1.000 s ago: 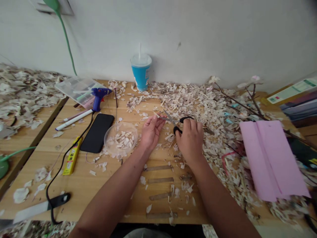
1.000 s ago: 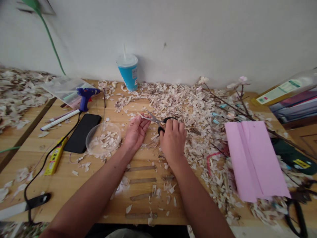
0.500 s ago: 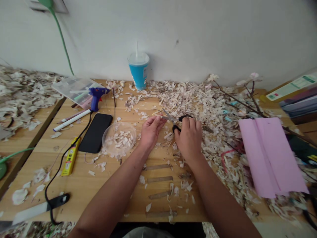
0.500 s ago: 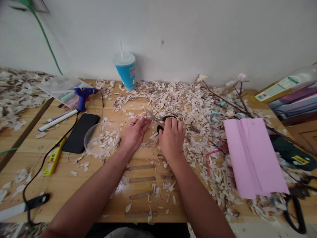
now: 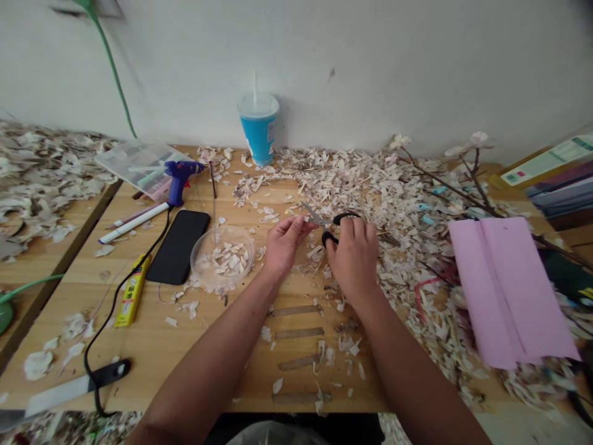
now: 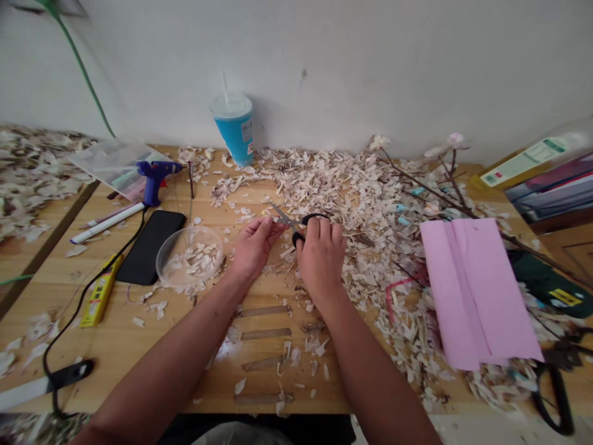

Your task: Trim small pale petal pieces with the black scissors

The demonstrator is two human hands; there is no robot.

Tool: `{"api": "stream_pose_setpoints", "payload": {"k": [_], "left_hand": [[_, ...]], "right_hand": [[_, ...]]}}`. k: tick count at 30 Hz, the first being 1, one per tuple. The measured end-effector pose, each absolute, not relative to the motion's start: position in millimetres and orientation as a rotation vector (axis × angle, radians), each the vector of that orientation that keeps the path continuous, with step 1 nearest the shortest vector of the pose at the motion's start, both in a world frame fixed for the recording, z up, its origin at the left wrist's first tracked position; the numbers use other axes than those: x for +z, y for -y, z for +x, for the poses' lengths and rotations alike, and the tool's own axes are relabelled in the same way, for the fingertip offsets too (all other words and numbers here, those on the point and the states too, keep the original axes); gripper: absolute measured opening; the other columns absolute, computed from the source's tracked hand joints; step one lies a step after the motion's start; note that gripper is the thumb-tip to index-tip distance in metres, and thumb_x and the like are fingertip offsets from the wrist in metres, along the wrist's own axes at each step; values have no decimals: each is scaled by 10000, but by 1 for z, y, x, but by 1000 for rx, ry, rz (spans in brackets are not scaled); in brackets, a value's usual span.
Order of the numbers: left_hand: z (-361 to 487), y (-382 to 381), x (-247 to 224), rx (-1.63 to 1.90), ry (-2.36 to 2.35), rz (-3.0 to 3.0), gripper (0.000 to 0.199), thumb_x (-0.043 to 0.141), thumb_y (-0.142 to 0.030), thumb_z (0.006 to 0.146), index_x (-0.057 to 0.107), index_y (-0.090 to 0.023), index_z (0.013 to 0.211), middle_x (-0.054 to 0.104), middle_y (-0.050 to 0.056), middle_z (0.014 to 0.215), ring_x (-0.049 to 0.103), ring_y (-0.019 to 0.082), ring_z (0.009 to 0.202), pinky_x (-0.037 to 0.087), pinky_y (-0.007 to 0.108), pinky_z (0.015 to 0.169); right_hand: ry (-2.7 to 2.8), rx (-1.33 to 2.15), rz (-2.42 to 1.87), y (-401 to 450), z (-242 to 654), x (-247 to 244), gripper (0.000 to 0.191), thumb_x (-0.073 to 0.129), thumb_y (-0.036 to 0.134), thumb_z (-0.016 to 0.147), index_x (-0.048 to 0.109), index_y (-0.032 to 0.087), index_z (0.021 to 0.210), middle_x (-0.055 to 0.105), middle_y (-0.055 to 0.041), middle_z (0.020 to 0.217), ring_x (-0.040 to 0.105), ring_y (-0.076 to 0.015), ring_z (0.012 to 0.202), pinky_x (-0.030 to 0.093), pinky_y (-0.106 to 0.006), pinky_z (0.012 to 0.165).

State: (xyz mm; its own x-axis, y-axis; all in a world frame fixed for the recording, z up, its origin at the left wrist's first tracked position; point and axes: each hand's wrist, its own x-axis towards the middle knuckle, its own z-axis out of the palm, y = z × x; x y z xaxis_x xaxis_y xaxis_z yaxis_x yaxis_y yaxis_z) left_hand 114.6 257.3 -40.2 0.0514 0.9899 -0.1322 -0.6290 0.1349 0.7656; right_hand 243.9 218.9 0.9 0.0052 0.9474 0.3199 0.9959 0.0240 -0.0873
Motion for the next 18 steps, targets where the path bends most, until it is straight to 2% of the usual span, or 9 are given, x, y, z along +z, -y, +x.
{"api": "stream_pose_setpoints", "payload": {"k": [18], "left_hand": [[115, -254, -38, 1332, -762, 562, 226, 747, -389, 725, 745, -190, 832, 732, 34, 791, 687, 149, 799, 502, 336, 926]], "right_hand": [[1963, -189, -1945, -222, 244, -10, 296, 578, 258, 836, 491, 124, 1084, 524, -161, 1055, 410, -310, 1030, 370, -452, 879]]}}
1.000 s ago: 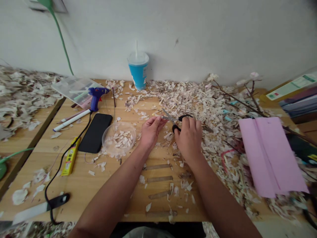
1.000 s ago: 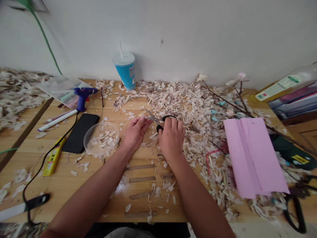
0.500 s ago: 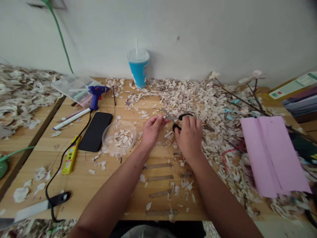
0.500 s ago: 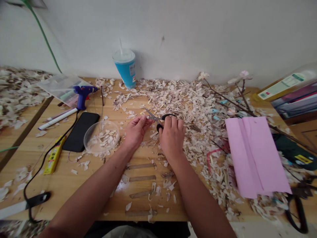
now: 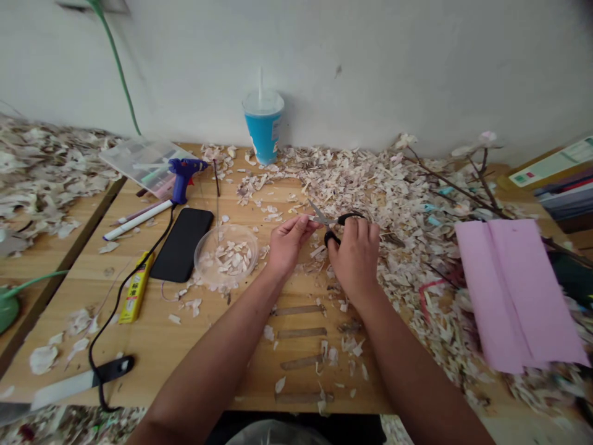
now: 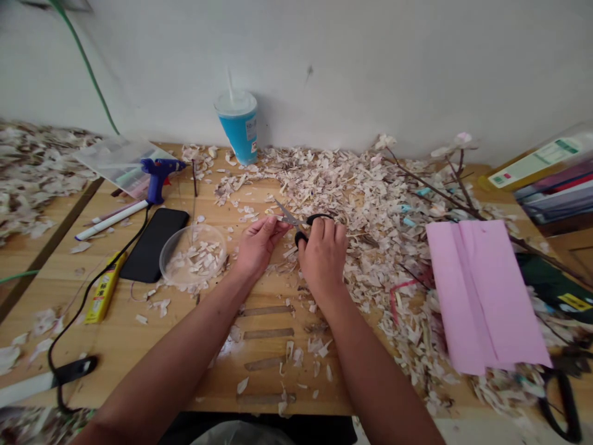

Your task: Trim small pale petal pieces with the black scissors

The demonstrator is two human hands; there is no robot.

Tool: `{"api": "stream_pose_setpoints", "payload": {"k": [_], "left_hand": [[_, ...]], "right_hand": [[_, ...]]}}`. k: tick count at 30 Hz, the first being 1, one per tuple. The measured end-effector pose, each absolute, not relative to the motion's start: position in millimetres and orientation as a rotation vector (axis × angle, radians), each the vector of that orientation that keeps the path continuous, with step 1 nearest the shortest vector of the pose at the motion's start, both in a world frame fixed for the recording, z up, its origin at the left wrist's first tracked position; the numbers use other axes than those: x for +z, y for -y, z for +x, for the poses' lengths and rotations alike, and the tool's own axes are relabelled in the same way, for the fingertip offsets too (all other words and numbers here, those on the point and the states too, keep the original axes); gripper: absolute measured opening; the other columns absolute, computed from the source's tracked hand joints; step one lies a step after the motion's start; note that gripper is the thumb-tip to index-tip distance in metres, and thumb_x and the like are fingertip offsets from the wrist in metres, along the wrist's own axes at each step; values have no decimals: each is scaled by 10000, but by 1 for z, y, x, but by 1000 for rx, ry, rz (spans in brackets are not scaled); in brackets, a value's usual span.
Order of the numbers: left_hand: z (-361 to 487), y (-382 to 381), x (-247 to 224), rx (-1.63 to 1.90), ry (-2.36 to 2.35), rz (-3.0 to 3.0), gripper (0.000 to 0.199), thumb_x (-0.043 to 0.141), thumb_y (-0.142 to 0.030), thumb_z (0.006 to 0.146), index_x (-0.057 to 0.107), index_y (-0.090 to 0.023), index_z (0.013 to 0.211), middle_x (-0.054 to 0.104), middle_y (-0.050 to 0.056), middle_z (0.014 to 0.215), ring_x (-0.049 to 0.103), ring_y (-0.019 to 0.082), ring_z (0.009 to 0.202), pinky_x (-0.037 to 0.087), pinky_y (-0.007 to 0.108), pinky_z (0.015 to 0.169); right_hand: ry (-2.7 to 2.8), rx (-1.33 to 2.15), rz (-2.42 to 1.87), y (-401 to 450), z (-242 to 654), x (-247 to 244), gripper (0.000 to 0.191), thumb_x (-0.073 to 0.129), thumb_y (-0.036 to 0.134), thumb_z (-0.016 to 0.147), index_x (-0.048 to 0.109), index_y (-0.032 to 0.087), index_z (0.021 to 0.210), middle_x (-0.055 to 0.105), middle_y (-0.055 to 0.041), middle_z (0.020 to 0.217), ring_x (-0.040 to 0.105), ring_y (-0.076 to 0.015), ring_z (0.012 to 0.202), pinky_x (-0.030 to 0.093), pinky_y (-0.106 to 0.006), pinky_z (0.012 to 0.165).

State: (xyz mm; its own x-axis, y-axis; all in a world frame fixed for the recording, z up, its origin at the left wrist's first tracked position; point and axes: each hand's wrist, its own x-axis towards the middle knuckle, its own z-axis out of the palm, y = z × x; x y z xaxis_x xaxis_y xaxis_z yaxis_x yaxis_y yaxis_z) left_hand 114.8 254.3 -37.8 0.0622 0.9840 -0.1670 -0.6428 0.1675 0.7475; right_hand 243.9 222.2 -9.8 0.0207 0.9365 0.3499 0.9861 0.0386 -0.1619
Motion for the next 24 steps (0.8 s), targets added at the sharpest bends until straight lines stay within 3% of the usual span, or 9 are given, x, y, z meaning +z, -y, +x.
{"api": "stream_pose_setpoints", "payload": {"k": [18, 24], "left_hand": [[114, -255, -35, 1373, -708, 489, 208, 759, -338, 724, 736, -171, 845, 706, 22, 742, 683, 138, 759, 502, 333, 919], [113, -256, -35, 1433, -734, 487, 234, 776, -291, 703, 716, -216, 917, 716, -1, 844, 677, 109, 721, 509, 312, 880]], "right_hand": [[2000, -184, -1829, -227, 247, -18, 335, 559, 288, 831, 499, 106, 1106, 517, -164, 1051, 411, -312, 1036, 371, -476, 918], [2000, -206, -1839, -226, 247, -18, 318, 559, 294, 835, 509, 111, 1090, 529, -155, 1033, 413, -308, 1018, 377, -462, 914]]}}
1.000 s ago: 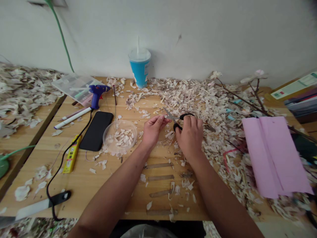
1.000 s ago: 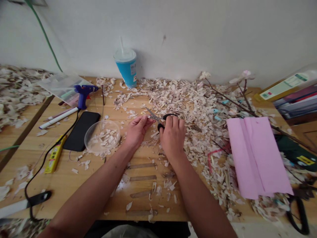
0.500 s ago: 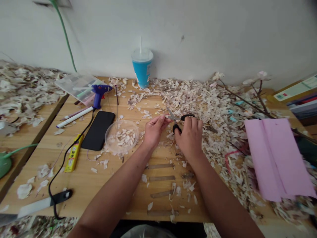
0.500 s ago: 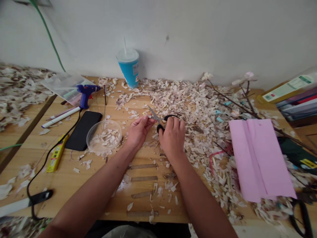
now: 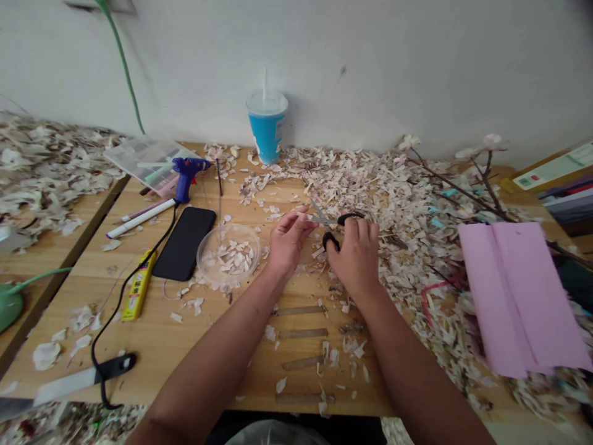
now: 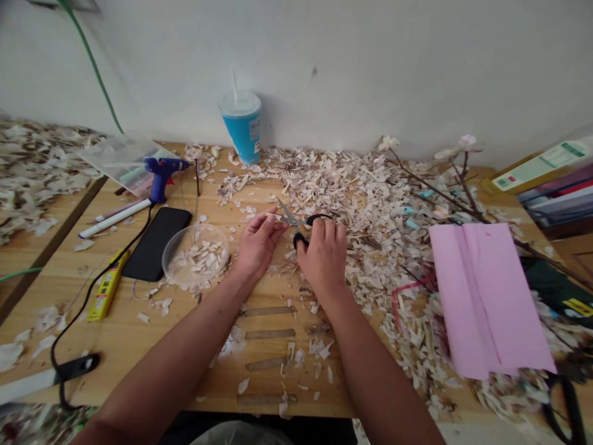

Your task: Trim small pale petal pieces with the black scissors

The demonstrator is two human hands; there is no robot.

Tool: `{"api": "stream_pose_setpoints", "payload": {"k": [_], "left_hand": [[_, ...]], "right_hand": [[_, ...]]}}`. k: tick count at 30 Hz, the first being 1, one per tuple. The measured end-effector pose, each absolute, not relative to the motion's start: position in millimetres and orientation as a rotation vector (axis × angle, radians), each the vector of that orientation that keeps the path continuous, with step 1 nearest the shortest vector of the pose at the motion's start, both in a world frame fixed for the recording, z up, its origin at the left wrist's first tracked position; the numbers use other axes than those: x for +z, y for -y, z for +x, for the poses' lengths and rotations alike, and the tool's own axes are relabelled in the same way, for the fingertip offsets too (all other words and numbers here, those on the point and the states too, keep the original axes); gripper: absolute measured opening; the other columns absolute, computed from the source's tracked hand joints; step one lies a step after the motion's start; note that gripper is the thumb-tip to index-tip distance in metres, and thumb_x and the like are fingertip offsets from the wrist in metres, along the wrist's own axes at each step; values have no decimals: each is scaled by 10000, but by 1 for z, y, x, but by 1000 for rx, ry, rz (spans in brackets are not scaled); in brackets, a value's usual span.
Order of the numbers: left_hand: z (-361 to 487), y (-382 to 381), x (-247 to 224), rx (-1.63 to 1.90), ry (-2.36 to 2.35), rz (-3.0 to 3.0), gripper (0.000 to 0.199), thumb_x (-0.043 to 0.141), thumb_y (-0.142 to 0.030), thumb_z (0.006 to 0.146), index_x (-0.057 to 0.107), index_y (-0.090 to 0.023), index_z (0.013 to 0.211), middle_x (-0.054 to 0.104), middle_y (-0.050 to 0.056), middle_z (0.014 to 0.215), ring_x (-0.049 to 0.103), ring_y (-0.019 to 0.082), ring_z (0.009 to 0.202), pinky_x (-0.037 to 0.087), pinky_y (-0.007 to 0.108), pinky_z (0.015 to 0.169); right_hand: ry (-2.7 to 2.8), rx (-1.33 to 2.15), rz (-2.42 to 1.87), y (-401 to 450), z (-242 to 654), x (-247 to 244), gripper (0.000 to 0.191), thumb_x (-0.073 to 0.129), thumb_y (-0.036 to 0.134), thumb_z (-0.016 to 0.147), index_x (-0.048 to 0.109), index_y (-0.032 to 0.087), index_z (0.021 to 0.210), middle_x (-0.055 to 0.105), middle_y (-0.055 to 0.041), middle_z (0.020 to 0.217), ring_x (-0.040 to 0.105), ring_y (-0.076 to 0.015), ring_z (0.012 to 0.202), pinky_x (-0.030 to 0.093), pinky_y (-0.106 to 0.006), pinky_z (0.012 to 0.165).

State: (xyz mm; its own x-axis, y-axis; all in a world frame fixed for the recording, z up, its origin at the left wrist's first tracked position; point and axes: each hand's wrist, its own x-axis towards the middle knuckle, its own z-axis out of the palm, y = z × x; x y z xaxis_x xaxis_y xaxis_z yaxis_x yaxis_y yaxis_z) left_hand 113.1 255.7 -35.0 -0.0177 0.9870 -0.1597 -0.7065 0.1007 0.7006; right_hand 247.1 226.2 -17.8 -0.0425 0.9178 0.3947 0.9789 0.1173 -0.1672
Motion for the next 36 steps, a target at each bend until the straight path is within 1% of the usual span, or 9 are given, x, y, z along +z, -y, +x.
{"api": "stream_pose_setpoints", "payload": {"k": [4, 9, 17, 23, 28, 32, 36], "left_hand": [[114, -256, -35, 1438, -733, 448, 159, 783, -275, 689, 720, -177, 798, 724, 17, 928, 668, 95, 719, 514, 294, 871], [113, -258, -35, 1397, -741, 395, 166, 786, -264, 690, 726, -168, 811, 722, 12, 858, 674, 103, 733, 504, 309, 916], [111, -259, -38, 1402, -726, 395, 117, 763, -238, 714, 733, -174, 808, 726, 18, 892, 678, 106, 759, 499, 312, 941], [111, -258, -37, 1409, -739, 380, 110, 769, -239, 704, 729, -170, 780, 730, 29, 984, 686, 118, 812, 501, 313, 950], [110, -259, -37, 1397, -746, 353, 109, 767, -238, 713, 725, -173, 790, 732, 21, 879, 691, 131, 830, 492, 333, 972], [109, -259, -37, 1398, -724, 353, 108, 758, -231, 724, 730, -164, 804, 731, 23, 898, 684, 110, 786, 500, 307, 950], [110, -257, -36, 1390, -699, 319, 145, 775, -240, 710, 722, -142, 804, 724, 27, 817, 694, 126, 788, 492, 317, 958]], "right_hand": [[1993, -221, -1857, -225, 246, -18, 324, 560, 295, 835, 510, 106, 1094, 525, -157, 1044, 418, -312, 1016, 373, -463, 914], [1982, -197, -1872, -225, 244, -18, 331, 544, 290, 844, 492, 103, 1113, 513, -168, 1058, 408, -312, 1039, 366, -477, 916], [1977, -228, -1858, -225, 242, -19, 373, 534, 311, 851, 489, 88, 1146, 512, -170, 1046, 419, -325, 1037, 368, -481, 905], [1992, -208, -1857, -225, 242, -20, 393, 535, 318, 854, 495, 79, 1163, 517, -164, 1043, 423, -317, 1021, 365, -474, 914], [2005, -199, -1872, -224, 241, -19, 428, 533, 335, 861, 479, 70, 1193, 519, -173, 1055, 416, -321, 1033, 361, -473, 911], [2002, -203, -1908, -222, 237, -17, 380, 540, 341, 857, 501, 82, 1133, 526, -175, 1054, 425, -321, 1033, 366, -456, 893], [1968, -225, -1945, -219, 232, -17, 358, 526, 367, 865, 507, 103, 1105, 544, -170, 1027, 444, -326, 1016, 369, -453, 865]]}}
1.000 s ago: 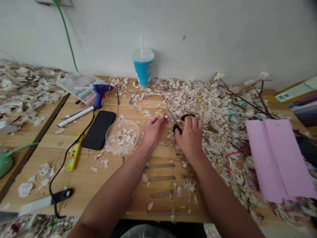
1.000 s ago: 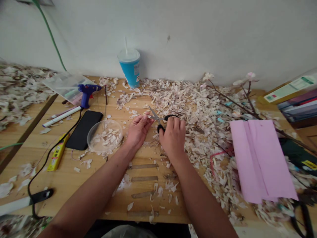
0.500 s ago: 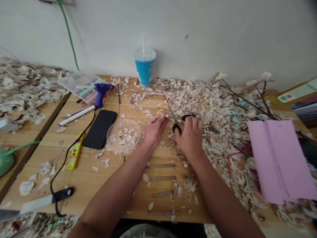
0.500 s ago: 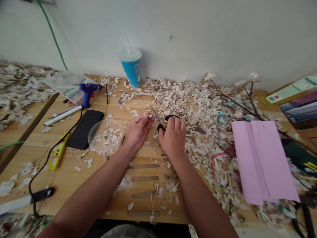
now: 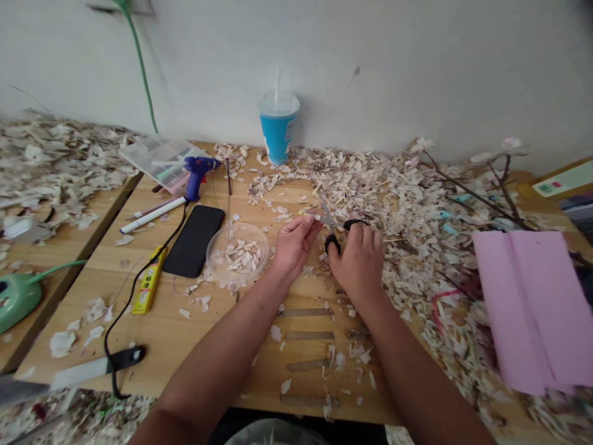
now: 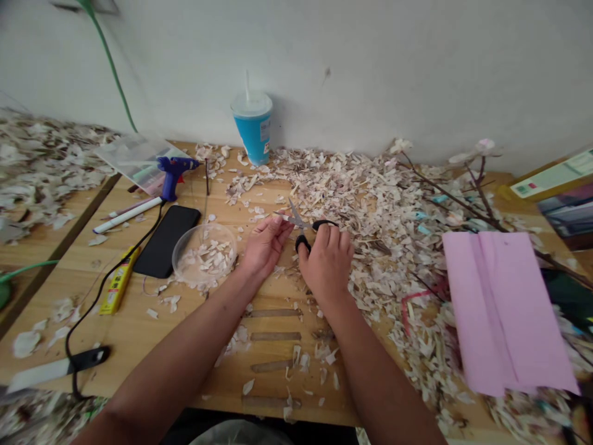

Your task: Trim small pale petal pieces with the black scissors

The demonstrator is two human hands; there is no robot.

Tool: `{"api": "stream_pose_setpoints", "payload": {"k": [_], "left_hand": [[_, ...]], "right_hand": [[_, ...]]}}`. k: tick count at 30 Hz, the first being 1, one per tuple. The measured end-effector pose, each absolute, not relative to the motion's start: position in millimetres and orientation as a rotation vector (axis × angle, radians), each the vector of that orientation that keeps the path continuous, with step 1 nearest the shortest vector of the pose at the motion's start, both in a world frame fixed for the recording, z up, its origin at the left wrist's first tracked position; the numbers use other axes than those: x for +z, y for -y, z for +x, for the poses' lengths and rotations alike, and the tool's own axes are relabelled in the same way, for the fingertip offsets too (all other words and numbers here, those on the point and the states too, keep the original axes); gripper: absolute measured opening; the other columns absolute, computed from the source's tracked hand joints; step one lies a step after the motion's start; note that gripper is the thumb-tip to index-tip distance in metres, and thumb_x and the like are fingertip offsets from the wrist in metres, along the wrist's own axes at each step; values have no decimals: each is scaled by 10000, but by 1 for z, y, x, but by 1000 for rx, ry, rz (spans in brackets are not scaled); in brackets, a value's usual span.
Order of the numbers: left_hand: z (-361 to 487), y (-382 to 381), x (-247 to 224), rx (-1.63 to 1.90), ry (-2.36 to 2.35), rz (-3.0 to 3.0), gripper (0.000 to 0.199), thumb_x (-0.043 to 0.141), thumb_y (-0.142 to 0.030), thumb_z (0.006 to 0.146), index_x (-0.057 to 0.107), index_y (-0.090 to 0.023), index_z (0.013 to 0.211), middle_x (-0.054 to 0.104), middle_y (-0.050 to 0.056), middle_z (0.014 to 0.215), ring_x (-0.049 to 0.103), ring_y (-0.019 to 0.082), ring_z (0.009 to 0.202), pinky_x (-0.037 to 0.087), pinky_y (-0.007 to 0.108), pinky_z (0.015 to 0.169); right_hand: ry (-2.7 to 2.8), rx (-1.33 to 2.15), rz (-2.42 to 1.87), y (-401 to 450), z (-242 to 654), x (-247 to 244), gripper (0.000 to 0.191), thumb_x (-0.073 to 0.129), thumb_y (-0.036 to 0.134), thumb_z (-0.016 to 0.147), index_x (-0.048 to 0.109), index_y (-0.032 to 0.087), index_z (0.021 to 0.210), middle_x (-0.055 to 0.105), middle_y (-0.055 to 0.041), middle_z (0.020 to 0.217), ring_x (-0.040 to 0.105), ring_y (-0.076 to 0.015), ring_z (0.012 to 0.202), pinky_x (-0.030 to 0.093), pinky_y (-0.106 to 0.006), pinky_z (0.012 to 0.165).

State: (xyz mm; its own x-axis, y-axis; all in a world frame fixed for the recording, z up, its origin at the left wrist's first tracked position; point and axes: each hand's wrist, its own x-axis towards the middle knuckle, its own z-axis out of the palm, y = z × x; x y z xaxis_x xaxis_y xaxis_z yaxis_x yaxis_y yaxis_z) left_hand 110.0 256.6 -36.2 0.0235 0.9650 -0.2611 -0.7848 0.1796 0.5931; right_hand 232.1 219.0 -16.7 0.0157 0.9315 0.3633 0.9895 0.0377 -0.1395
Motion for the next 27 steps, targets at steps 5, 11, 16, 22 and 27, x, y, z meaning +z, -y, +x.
{"api": "stream_pose_setpoints", "payload": {"k": [5, 11, 16, 22, 27], "left_hand": [[111, -254, -34, 1382, -654, 326, 179, 786, -236, 700, 724, -131, 830, 732, 48, 845, 700, 148, 853, 471, 339, 1001], [113, -255, -35, 1401, -624, 453, 155, 782, -243, 702, 733, -156, 821, 717, 27, 913, 673, 116, 839, 485, 307, 970], [114, -256, -41, 1324, -641, 595, 386, 798, -237, 682, 694, -200, 1052, 710, 9, 831, 667, 115, 822, 493, 283, 897], [113, -255, -41, 1233, -704, 781, 611, 778, -211, 699, 546, -215, 1264, 716, 4, 790, 655, 109, 763, 493, 264, 814], [112, -254, -35, 1185, -725, 830, 603, 752, -208, 716, 532, -212, 1278, 707, 4, 785, 646, 108, 761, 483, 262, 812]], "right_hand": [[1850, -234, -1979, -221, 238, -19, 363, 523, 390, 861, 521, 103, 1083, 558, -186, 993, 464, -342, 990, 373, -476, 836], [1612, 58, -1613, -227, 247, -19, 296, 561, 347, 854, 556, 168, 1090, 595, -96, 945, 525, -241, 884, 424, -399, 817], [1352, 549, -1413, -228, 239, -18, 293, 617, 406, 843, 618, 209, 1059, 658, -40, 920, 565, -160, 759, 449, -292, 691], [1303, 757, -1339, -232, 240, -18, 280, 673, 366, 783, 674, 213, 1018, 706, -45, 983, 613, -174, 799, 472, -293, 697], [1289, 788, -1342, -234, 245, -21, 261, 668, 355, 778, 701, 209, 992, 710, -52, 991, 627, -180, 775, 491, -297, 676]]}}
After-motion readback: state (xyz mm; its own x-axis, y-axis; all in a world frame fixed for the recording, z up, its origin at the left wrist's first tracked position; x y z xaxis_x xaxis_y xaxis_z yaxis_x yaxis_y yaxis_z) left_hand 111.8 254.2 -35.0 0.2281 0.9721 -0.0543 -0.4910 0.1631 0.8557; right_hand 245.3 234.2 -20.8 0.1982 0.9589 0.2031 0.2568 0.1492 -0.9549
